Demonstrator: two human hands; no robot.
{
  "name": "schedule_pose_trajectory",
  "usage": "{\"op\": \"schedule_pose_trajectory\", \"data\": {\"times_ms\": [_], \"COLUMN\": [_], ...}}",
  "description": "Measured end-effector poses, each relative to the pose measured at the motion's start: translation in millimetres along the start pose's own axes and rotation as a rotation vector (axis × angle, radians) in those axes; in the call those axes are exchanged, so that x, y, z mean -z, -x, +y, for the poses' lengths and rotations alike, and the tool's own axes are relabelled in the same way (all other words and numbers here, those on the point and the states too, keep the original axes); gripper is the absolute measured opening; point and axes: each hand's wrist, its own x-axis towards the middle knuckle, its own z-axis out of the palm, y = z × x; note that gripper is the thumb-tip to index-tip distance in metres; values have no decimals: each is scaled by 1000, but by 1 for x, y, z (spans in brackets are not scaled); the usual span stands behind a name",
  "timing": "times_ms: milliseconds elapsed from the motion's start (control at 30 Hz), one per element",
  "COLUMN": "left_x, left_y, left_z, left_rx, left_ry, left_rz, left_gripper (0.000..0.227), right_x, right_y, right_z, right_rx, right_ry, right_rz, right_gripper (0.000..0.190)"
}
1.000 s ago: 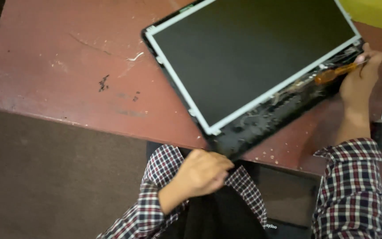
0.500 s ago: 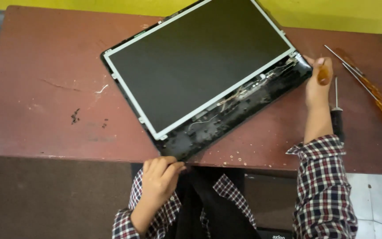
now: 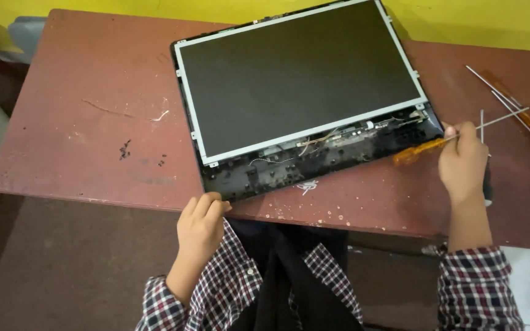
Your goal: The person uses a screwdriver to remove screws from the back cover of a black monitor. They then remove the cover to expose the screen and internal components. The person continues to use the screwdriver to remove screws from the metal frame surrounding the screen.
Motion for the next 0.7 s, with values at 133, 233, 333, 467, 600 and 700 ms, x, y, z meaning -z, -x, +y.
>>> {"op": "schedule_pose_trajectory", "data": {"times_ms": [133,233,333,467,600,700], "left_x": [-1,-4,-4,-12,-13,-13], "left_y": [-2,2,2,0,-5,-6], "left_z": [1,2,0,-22,-32,-30], "left_rx": [23,45,59,95,123,124], "left_ry": [-52,-62,-70,-57,-145,-283], "left_rz": [3,2,-14,17,106,203], "left_gripper": [28,30,29,23,13,7], "right_x": [6,-13,-29,-31,-36,-29], "right_y": [-13,-24,-20,2,28,46], "right_z": [-17,-25,-23,-34,-33,-40], "right_rx": [-65,37,56,50,125,128], "right_ry": [-286,-508,-321,-192,51,80], "right_rz": [-42,-90,85,143,136,161], "right_gripper": [34,41,50,28,15,12]}}
